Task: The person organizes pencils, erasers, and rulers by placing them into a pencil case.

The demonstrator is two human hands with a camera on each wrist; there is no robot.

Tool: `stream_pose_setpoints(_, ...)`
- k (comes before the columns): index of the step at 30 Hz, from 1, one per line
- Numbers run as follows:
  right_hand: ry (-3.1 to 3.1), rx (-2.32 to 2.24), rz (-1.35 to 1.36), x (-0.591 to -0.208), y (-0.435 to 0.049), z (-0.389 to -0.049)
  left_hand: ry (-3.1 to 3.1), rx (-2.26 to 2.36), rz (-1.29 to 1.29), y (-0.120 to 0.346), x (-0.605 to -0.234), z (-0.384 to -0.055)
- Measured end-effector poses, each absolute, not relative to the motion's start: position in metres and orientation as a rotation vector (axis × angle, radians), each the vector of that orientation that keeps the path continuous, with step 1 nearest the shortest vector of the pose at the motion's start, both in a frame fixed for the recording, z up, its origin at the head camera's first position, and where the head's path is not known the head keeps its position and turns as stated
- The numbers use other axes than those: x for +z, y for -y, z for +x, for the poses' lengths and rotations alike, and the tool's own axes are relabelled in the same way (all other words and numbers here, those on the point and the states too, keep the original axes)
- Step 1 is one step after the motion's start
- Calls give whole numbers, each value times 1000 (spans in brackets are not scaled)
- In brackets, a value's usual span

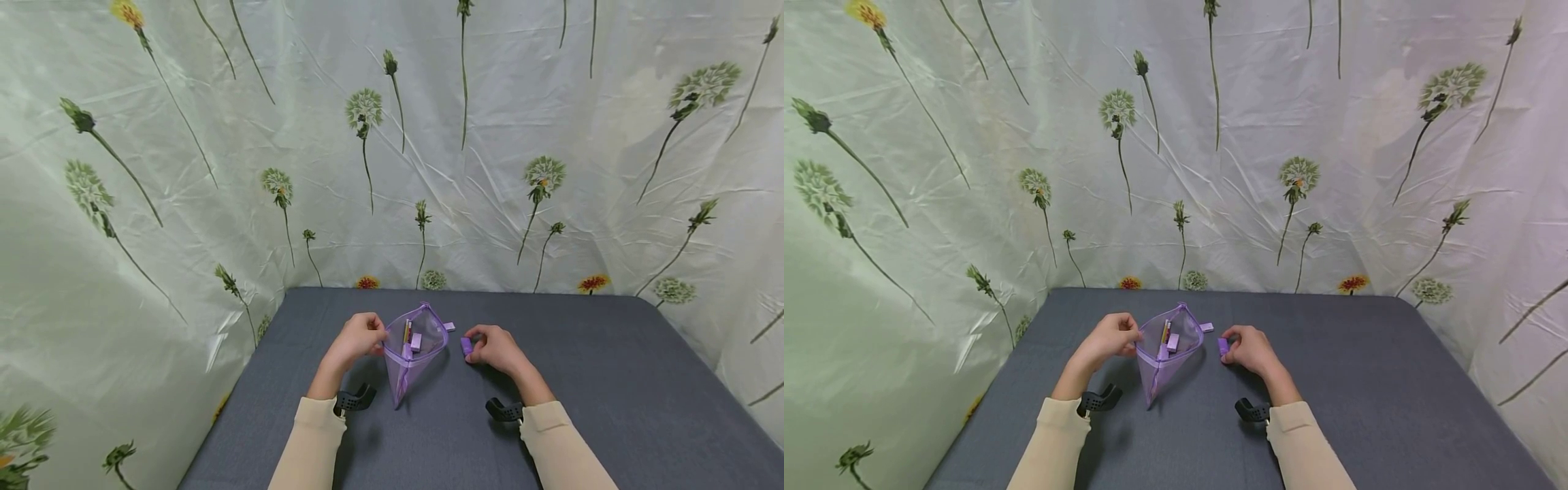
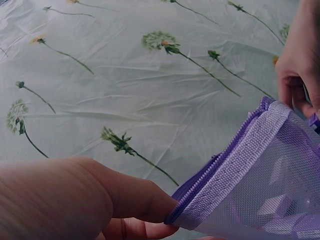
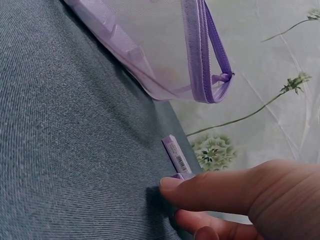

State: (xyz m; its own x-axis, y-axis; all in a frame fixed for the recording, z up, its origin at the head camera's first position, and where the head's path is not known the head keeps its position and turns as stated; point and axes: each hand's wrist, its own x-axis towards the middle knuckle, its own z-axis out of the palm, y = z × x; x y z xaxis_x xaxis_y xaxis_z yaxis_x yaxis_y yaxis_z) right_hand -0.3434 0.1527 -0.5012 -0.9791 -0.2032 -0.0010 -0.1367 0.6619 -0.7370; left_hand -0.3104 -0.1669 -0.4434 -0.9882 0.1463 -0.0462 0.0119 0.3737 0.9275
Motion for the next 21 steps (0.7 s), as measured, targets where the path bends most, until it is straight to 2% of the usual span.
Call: stream_pose_setpoints(21,-2807,-1278,-311,-482,-153,-343,-2502,1666,143,166,-445,-314)
